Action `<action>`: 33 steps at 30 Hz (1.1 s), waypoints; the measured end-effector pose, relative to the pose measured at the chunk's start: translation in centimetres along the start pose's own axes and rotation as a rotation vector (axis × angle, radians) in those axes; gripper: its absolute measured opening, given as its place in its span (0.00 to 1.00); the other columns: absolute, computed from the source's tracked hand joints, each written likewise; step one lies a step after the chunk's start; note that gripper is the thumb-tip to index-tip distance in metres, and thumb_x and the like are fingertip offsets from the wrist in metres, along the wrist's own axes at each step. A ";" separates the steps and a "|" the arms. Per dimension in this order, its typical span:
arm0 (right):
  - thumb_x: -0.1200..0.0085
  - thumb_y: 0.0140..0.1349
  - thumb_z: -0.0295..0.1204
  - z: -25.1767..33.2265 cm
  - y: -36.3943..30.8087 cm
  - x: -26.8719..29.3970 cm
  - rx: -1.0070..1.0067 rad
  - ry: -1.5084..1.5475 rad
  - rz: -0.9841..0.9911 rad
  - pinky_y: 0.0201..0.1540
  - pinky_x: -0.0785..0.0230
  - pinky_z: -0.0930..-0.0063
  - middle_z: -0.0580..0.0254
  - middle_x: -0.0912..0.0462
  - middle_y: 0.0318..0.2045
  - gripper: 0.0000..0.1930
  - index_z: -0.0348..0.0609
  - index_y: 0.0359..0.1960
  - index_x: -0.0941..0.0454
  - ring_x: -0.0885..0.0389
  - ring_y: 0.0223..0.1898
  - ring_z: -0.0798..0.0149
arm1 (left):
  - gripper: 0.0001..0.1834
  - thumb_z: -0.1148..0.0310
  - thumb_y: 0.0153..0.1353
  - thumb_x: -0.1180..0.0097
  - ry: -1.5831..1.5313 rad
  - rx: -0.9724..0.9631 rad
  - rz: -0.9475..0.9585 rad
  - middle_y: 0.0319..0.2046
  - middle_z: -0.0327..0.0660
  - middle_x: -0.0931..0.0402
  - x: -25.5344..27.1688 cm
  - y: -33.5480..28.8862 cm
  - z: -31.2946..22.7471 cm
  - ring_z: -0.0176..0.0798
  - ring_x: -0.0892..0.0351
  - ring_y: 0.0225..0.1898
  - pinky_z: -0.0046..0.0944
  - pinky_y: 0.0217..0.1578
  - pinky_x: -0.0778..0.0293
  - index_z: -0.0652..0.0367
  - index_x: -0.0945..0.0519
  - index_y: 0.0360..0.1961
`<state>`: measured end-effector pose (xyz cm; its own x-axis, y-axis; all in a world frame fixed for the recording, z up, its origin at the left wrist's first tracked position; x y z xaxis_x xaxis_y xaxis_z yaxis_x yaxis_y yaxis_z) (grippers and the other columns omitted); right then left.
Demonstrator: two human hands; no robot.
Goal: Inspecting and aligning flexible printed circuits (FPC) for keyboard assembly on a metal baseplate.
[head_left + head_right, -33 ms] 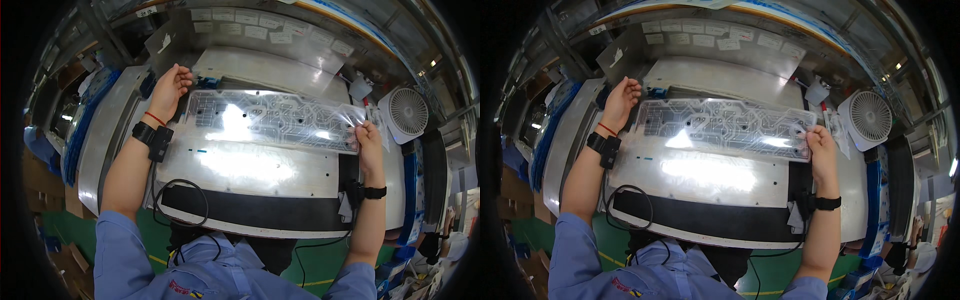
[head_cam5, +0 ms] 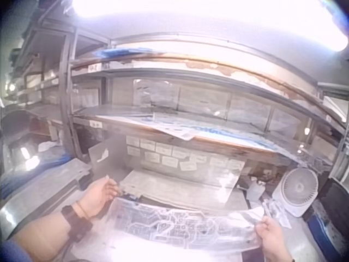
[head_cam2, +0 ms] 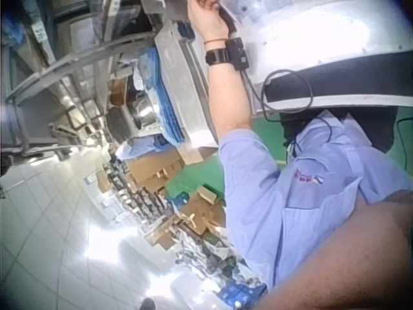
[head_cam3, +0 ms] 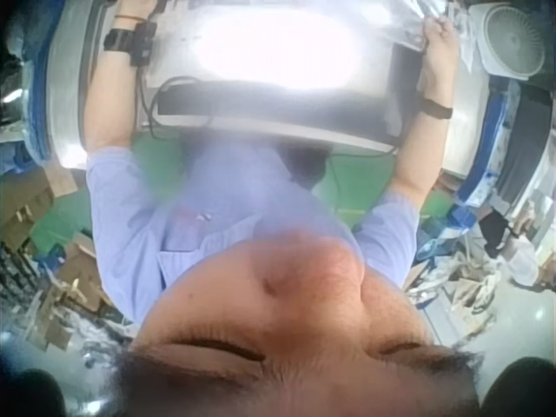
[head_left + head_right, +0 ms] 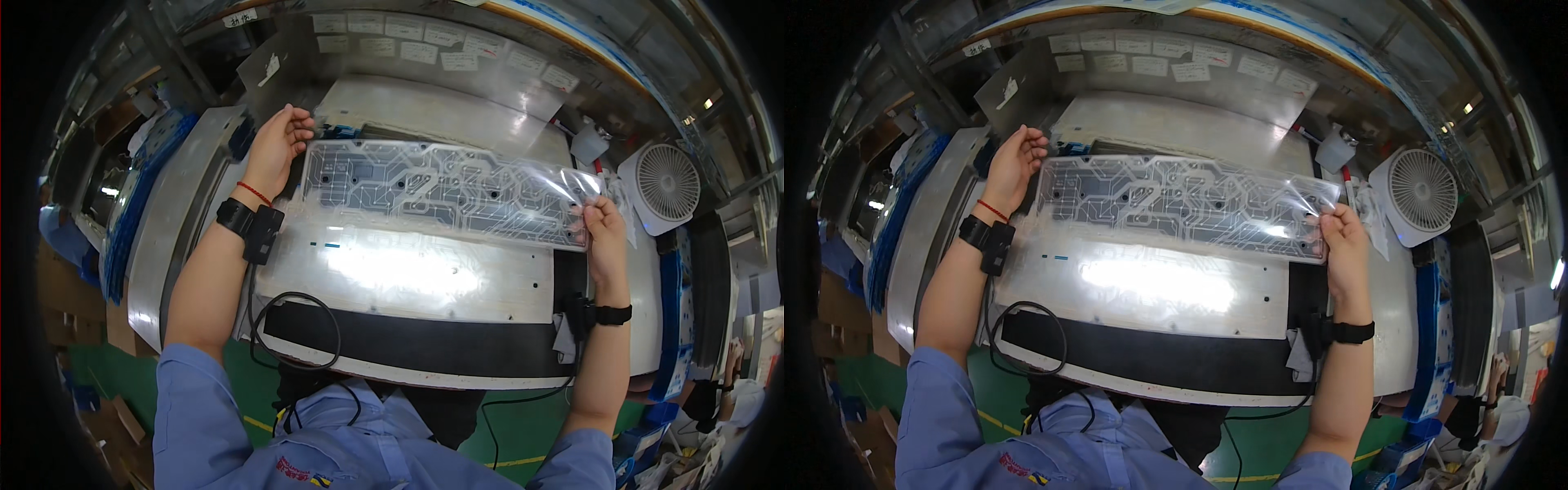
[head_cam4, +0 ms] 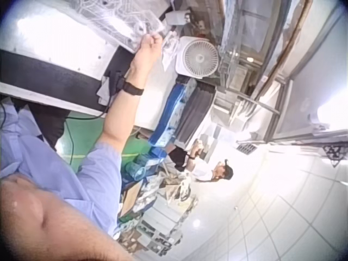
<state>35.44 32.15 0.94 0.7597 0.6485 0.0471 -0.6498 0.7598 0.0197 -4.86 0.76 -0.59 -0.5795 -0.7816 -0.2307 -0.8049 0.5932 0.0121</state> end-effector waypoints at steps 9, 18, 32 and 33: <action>0.58 0.68 0.26 -0.2 0.6 1.4 0.055 0.143 -0.062 0.29 0.34 0.85 0.61 0.20 0.37 0.07 0.39 0.45 0.30 0.23 0.28 0.74 | 0.15 0.57 0.70 0.58 0.157 0.066 0.256 0.26 0.29 0.28 -2.4 -0.8 0.7 0.24 0.32 0.27 0.26 0.29 0.37 0.55 0.24 0.38; 0.57 0.69 0.31 0.4 0.2 0.8 0.059 0.181 -0.076 0.28 0.32 0.84 0.61 0.20 0.36 0.13 0.37 0.51 0.32 0.22 0.28 0.73 | 0.15 0.60 0.70 0.58 0.191 0.076 0.223 0.18 0.25 0.38 -1.8 -0.5 0.6 0.20 0.39 0.21 0.22 0.24 0.42 0.59 0.24 0.45; 0.52 0.66 0.36 0.2 -0.7 -1.1 -0.105 -0.397 0.065 0.28 0.35 0.83 0.66 0.20 0.26 0.13 0.39 0.43 0.25 0.26 0.25 0.76 | 0.19 0.60 0.70 0.58 -0.026 0.069 0.063 0.34 0.34 0.26 -0.7 -0.2 0.4 0.25 0.33 0.29 0.25 0.29 0.37 0.58 0.32 0.57; 0.51 0.66 0.35 0.0 -0.8 -1.6 -0.117 -0.444 0.130 0.29 0.35 0.83 0.66 0.20 0.25 0.12 0.39 0.42 0.24 0.26 0.25 0.76 | 0.19 0.60 0.70 0.58 -0.014 0.063 0.064 0.34 0.34 0.26 -0.8 -0.2 0.3 0.25 0.33 0.29 0.25 0.29 0.37 0.58 0.32 0.57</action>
<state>34.78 30.52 0.82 0.5725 0.6754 0.4648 -0.7122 0.6905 -0.1262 -4.21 1.28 -0.72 -0.6276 -0.7389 -0.2452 -0.7562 0.6535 -0.0336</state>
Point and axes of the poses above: each hand's wrist, its own y-axis towards the middle knuckle, its own x-axis out of the back of the hand, z = x × y, the point moved 6 cm from there along y, towards the middle knuckle
